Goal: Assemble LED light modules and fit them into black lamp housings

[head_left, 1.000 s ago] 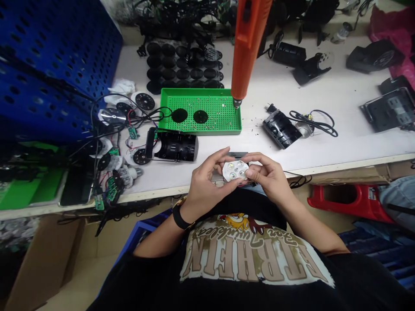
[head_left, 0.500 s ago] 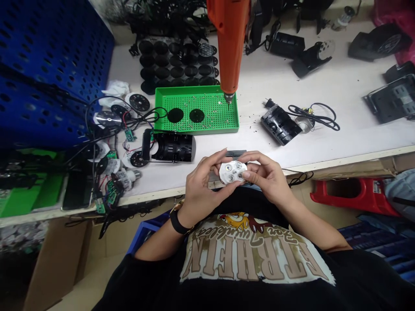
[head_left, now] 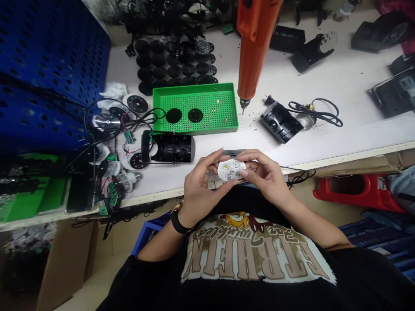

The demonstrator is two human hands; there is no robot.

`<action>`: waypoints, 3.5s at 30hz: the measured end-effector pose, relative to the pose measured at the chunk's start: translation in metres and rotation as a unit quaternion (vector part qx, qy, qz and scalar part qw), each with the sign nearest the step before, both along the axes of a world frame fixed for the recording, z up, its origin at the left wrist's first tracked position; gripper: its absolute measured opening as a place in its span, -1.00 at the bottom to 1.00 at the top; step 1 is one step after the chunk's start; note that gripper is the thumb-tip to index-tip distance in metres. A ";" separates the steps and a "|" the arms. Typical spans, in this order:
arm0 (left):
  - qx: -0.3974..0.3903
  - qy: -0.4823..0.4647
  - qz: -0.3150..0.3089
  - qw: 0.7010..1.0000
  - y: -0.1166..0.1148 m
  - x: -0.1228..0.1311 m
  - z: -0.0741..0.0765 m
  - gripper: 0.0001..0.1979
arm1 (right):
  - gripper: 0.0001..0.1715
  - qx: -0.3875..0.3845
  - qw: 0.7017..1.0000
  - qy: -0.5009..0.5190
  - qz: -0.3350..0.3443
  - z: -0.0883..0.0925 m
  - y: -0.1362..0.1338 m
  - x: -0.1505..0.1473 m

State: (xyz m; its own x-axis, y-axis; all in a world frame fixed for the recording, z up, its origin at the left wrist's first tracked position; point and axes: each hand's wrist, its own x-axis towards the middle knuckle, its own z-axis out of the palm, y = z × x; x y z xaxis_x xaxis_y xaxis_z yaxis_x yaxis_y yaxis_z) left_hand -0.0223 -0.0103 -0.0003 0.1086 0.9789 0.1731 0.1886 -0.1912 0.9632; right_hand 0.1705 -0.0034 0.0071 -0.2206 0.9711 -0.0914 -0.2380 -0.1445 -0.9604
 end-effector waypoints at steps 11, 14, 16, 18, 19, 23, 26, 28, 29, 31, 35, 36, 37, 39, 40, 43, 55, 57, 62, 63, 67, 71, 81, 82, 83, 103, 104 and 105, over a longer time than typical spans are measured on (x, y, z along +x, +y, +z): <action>-0.037 -0.045 -0.010 0.998 0.002 0.001 0.003 -0.27 | -0.75 0.005 0.999 -0.036 -0.023 0.000 0.003 -0.003; -0.052 -0.054 -0.010 0.997 0.002 0.001 0.003 -0.29 | -0.74 -0.036 0.999 -0.009 -0.018 -0.002 0.004 -0.004; -0.061 -0.058 -0.008 0.996 0.002 0.001 0.002 -0.29 | -0.73 -0.067 0.997 0.013 -0.017 -0.004 0.004 -0.005; -0.065 -0.061 -0.006 0.996 0.001 0.002 0.002 -0.29 | -0.72 -0.092 0.995 0.027 -0.016 -0.005 0.004 -0.005; -0.066 -0.063 -0.006 0.996 0.001 0.002 0.002 -0.28 | -0.72 -0.099 0.994 0.030 -0.016 -0.006 0.004 -0.005; -0.065 -0.065 -0.008 0.996 0.000 0.001 0.002 -0.29 | -0.74 -0.106 0.994 0.032 -0.019 -0.007 0.005 -0.005; -0.066 -0.067 -0.007 0.996 0.000 0.001 0.002 -0.29 | -0.77 -0.108 0.993 0.037 -0.019 -0.007 0.005 -0.005; -0.067 -0.068 -0.009 0.995 0.001 0.001 0.002 -0.29 | -0.77 -0.111 0.993 0.042 -0.019 -0.008 0.005 -0.005; -0.067 -0.069 -0.010 0.995 0.001 0.001 0.001 -0.29 | -0.77 -0.112 0.993 0.044 -0.019 -0.009 0.005 -0.005; -0.063 -0.073 -0.012 0.995 0.002 0.001 0.001 -0.29 | -0.77 -0.114 0.992 0.050 -0.019 -0.010 0.005 -0.005; -0.063 -0.085 -0.015 0.994 0.003 0.002 0.000 -0.30 | -0.76 -0.120 0.991 0.061 -0.014 -0.012 0.004 -0.004; -0.067 -0.084 -0.014 0.994 0.003 0.002 0.000 -0.30 | -0.75 -0.121 0.991 0.062 -0.013 -0.012 0.004 -0.004; -0.070 -0.084 -0.014 0.994 0.003 0.002 0.001 -0.29 | -0.74 -0.123 0.990 0.061 -0.012 -0.011 0.003 -0.004; -0.073 -0.086 -0.015 0.993 0.003 0.003 0.001 -0.28 | -0.69 -0.123 0.991 0.054 -0.010 -0.009 0.003 -0.005; -0.071 -0.088 -0.018 0.993 0.003 0.003 0.001 -0.27 | -0.66 -0.120 0.992 0.049 -0.008 -0.007 0.003 -0.006; -0.052 -0.084 -0.021 0.995 0.002 0.004 0.002 -0.26 | -0.58 -0.095 0.995 0.032 -0.012 -0.002 0.002 -0.009; 0.008 0.031 -0.026 0.999 0.001 0.001 -0.005 -0.36 | -0.74 0.117 0.980 -0.140 -0.077 -0.015 -0.004 -0.010; 0.005 0.034 -0.032 0.999 0.002 0.001 -0.005 -0.37 | -0.74 0.102 0.982 -0.143 -0.074 -0.015 -0.003 -0.010; -0.015 0.006 -0.026 1.000 0.006 0.000 -0.006 -0.31 | -0.77 0.057 0.983 -0.168 -0.038 -0.008 0.002 -0.005; -0.016 0.002 -0.023 1.000 0.006 0.000 -0.007 -0.30 | -0.77 0.060 0.982 -0.176 -0.036 -0.006 0.002 -0.004; -0.024 -0.013 -0.017 0.999 0.007 -0.001 -0.008 -0.28 | -0.77 0.073 0.981 -0.178 -0.027 -0.004 0.004 -0.002; -0.033 -0.033 -0.010 0.999 0.007 -0.001 -0.007 -0.26 | -0.76 0.057 0.984 -0.167 -0.023 -0.005 0.003 -0.003; -0.070 -0.069 0.019 0.995 0.008 0.000 -0.003 -0.24 | -0.73 -0.074 0.997 -0.024 0.002 -0.004 0.004 -0.005; -0.078 -0.073 0.021 0.994 0.008 0.000 -0.002 -0.25 | -0.73 -0.081 0.997 -0.012 0.004 -0.004 0.004 -0.005; -0.085 -0.077 0.022 0.993 0.008 0.000 -0.001 -0.26 | -0.73 -0.088 0.996 -0.003 0.007 -0.004 0.005 -0.005; -0.092 -0.127 -0.020 0.987 0.011 -0.002 -0.009 -0.35 | -0.64 -0.121 0.992 0.044 0.020 -0.008 0.002 -0.004; -0.082 -0.121 -0.023 0.989 0.011 -0.002 -0.012 -0.35 | -0.66 -0.101 0.994 0.023 0.016 -0.008 0.002 -0.003; -0.072 -0.114 -0.026 0.991 0.012 -0.002 -0.015 -0.36 | -0.67 -0.076 0.997 -0.009 0.010 -0.008 0.003 -0.003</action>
